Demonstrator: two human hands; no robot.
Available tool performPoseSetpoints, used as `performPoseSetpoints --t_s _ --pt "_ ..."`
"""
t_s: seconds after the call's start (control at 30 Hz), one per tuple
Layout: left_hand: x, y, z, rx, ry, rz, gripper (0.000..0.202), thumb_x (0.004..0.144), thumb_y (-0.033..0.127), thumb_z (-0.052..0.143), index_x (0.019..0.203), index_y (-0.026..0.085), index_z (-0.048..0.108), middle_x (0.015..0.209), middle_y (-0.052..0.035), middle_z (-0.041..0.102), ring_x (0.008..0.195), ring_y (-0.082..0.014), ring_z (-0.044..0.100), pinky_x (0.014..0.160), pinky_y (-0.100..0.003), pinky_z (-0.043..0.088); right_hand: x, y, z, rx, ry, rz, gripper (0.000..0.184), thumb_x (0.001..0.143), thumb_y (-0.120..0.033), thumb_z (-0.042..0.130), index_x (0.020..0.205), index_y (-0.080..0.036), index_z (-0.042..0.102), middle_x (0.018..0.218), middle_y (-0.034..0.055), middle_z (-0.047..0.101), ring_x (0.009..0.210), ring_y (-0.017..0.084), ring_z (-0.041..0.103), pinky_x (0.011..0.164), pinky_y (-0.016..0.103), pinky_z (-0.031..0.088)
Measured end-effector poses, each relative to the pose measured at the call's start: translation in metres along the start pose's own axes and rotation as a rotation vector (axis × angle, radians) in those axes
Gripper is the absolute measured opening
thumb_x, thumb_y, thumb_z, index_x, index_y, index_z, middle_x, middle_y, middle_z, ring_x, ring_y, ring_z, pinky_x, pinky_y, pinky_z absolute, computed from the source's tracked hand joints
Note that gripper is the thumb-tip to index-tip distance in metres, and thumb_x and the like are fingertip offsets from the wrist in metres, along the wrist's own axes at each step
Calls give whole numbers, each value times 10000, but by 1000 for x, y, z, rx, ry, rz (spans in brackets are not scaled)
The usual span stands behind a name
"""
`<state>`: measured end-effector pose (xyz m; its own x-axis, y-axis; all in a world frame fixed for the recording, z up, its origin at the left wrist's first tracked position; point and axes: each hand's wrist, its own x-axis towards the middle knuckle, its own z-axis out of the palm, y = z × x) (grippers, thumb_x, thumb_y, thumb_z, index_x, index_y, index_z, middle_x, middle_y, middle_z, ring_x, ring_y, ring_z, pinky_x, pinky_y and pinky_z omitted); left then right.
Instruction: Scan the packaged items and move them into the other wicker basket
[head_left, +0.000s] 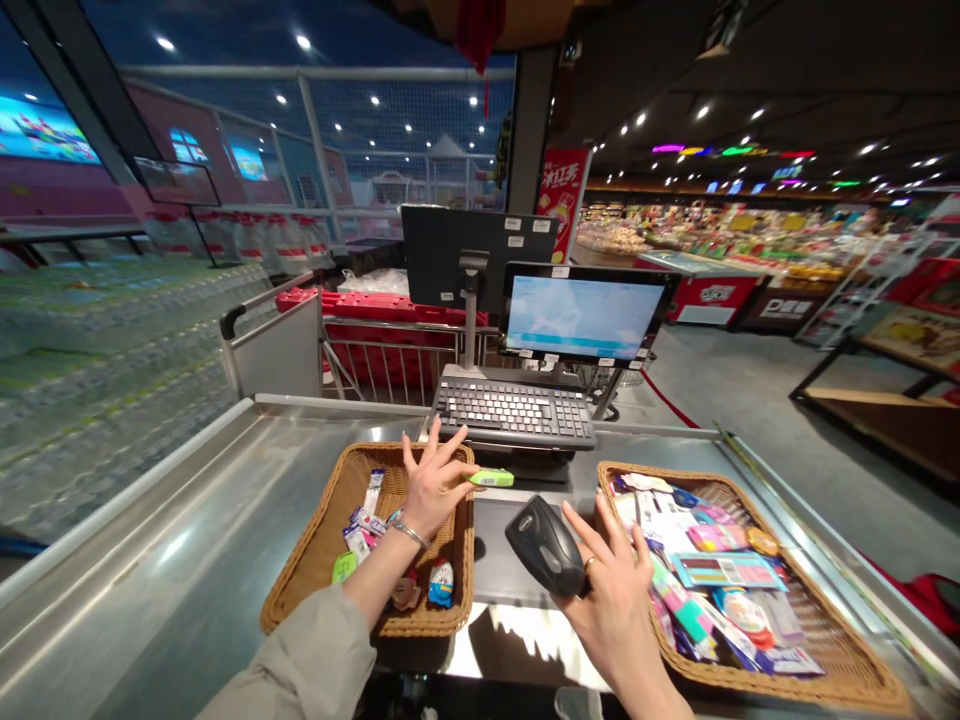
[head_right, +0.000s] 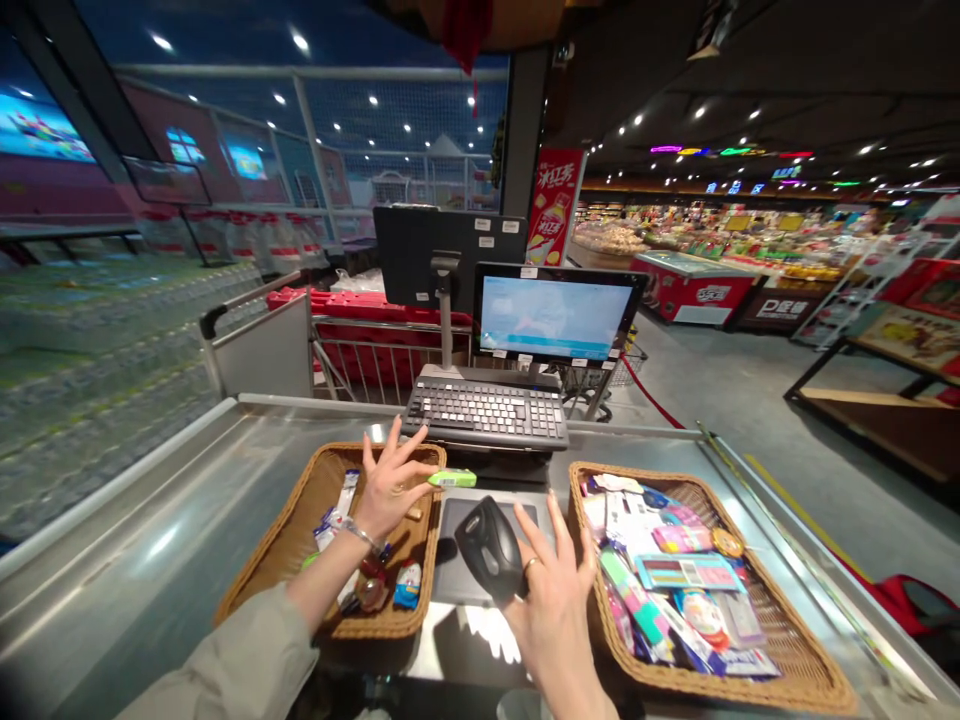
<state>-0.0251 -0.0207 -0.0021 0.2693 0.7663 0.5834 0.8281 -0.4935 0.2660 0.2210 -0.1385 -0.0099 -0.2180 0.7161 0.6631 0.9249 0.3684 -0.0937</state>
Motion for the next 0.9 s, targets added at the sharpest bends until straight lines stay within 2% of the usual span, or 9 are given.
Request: performPoseSetpoints --t_s 0.17,0.47,0.67,0.9 --pt "4 6 -1 -37 16 7 77 826 334 671 816 301 740 1410 2 528 1452 -319 238 1131 -697 -62 -2 3 -2 -13 -2 11 206 807 -287 595 1001 -237 646 1311 43 612 1415 337 295 1095 623 189" --pt "5 5 0 -34 21 8 67 824 308 677 827 313 744 1407 19 528 1463 -314 203 1137 -688 -69 -3 2 -5 -33 -33 6 218 806 -288 594 1009 -234 652 1334 54 594 1431 345 260 1099 637 167" --pt "5 5 -1 -62 65 32 76 827 281 674 816 308 743 1390 9 545 1452 -312 238 1131 -693 -67 -1 0 -6 -28 -11 21 223 821 -288 577 1021 -226 655 1301 68 618 1419 336 293 1102 627 179" --pt "4 4 -3 -84 121 88 44 781 271 720 812 298 734 1375 -17 563 1447 -334 242 1111 -725 -51 -2 3 -4 -25 21 3 227 807 -284 590 1019 -221 645 1302 41 618 1390 358 330 1084 634 198"
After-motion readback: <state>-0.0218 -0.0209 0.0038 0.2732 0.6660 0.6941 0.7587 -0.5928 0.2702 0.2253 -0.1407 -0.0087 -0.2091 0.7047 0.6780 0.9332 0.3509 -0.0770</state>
